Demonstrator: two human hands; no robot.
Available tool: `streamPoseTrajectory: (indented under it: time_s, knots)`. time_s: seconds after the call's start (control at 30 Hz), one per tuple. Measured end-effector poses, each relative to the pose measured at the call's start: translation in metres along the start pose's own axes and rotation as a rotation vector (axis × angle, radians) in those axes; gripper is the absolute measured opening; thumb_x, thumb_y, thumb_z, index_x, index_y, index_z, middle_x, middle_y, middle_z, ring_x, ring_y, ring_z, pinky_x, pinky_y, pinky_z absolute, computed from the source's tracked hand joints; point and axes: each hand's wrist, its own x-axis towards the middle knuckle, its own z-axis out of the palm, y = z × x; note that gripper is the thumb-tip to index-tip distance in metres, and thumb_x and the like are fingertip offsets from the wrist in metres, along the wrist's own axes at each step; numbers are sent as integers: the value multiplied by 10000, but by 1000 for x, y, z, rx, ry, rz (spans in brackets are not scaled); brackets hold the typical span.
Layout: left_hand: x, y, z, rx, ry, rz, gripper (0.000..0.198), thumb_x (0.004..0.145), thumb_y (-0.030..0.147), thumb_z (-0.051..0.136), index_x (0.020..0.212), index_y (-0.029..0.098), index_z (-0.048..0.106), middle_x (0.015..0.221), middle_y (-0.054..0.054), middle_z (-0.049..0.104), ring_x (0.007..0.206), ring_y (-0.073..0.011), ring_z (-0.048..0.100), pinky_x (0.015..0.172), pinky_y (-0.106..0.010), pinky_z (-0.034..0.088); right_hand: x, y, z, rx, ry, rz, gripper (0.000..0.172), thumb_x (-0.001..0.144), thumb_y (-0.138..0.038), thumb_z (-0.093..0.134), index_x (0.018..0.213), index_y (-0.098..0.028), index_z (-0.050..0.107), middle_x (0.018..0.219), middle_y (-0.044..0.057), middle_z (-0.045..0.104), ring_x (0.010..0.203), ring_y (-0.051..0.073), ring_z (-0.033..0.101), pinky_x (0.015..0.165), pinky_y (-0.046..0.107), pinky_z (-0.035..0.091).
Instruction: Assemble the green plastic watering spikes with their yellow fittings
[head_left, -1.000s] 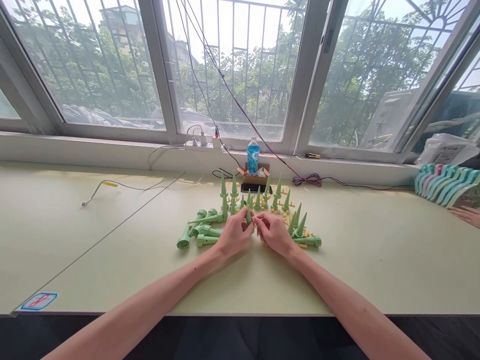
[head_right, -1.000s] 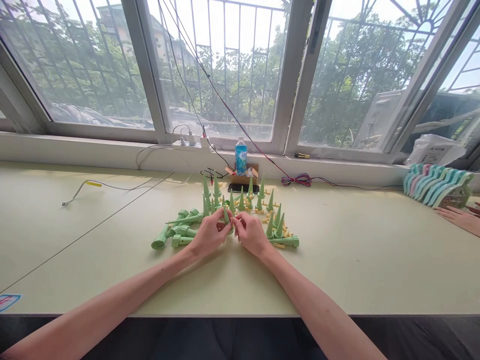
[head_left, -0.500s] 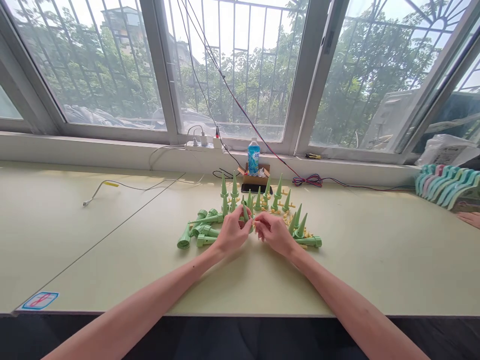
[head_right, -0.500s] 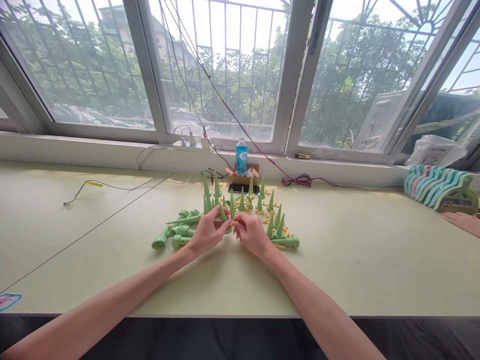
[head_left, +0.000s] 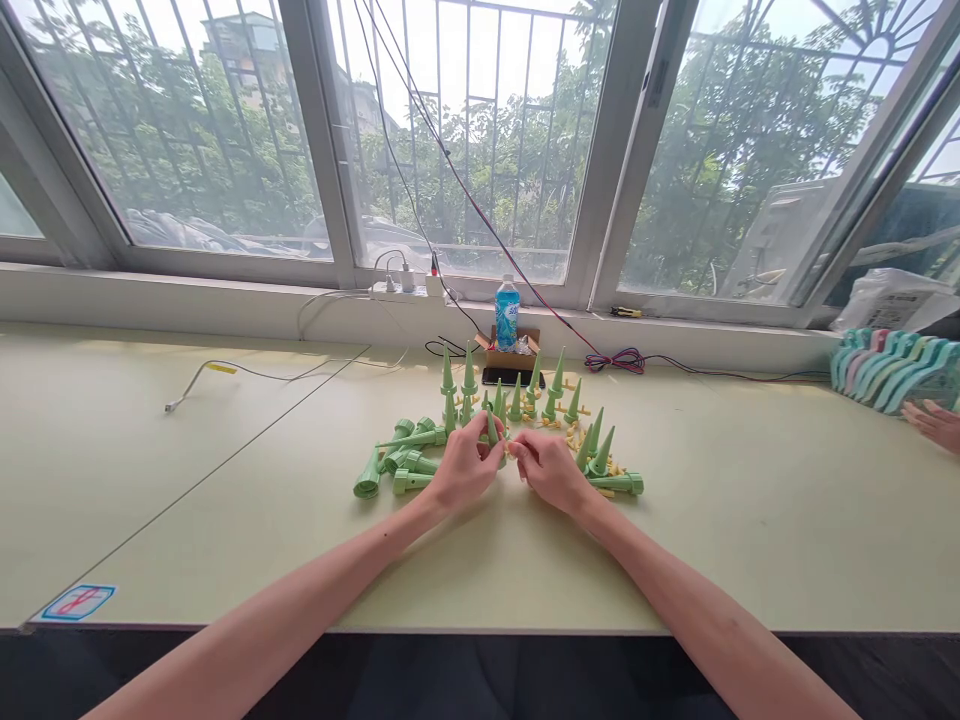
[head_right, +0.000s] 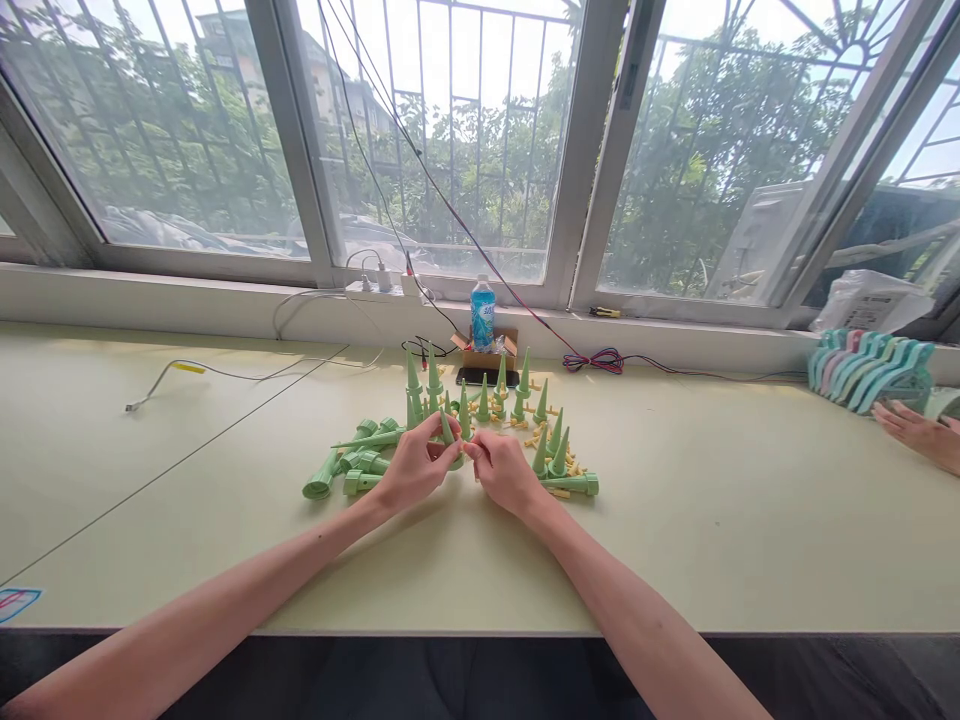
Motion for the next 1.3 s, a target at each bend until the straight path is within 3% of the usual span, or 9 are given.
streamPoseTrajectory:
  time_s: [0.27,0.4,0.6,0.83,1.03,1.3]
  knots:
    - [1,-2,1,9,-9,29,78,833,240,536,877,190,495,723,41,505,421,-34,356,408,-197,291,1,4,2,-64,11,-31,423,981,-379,363,617,-188,466,524,-14,504,494,107,440,542,233,346]
    - [1,-1,1,7,-2,28,77,837,248,533,861,186,495,776,23,542,430,-35,400,413,-199,322,1,6,3,-79,22,-35,452,987,-404,348,614,-183,476,561,-4,529,517,107,449,549,231,341]
    - [2,5,1,-18,11,-26,118,835,286,539,842,188,475,804,19,550,413,-29,426,392,-189,335,2,3,3,-85,26,-35,444,986,-416,344,636,-183,487,579,-1,516,537,113,438,541,235,328]
    - [4,6,-1,-48,38,-95,119,813,277,546,835,182,477,808,5,580,466,-50,494,413,-179,379,0,-1,1,-88,-32,-43,409,970,-441,381,649,-193,433,554,-43,393,509,99,319,513,240,271]
    - [4,2,-1,-99,29,-124,167,816,323,569,830,186,475,779,3,596,431,-54,492,395,-188,380,-1,-3,0,-103,-61,-49,403,964,-458,394,656,-199,412,553,-49,377,507,100,316,514,244,267]
    - [4,11,-2,-200,-25,-175,210,833,376,560,821,190,463,703,32,570,343,-41,446,332,-186,333,0,0,1,-139,-7,-66,426,984,-457,335,643,-206,376,553,-36,393,503,109,319,512,249,264]
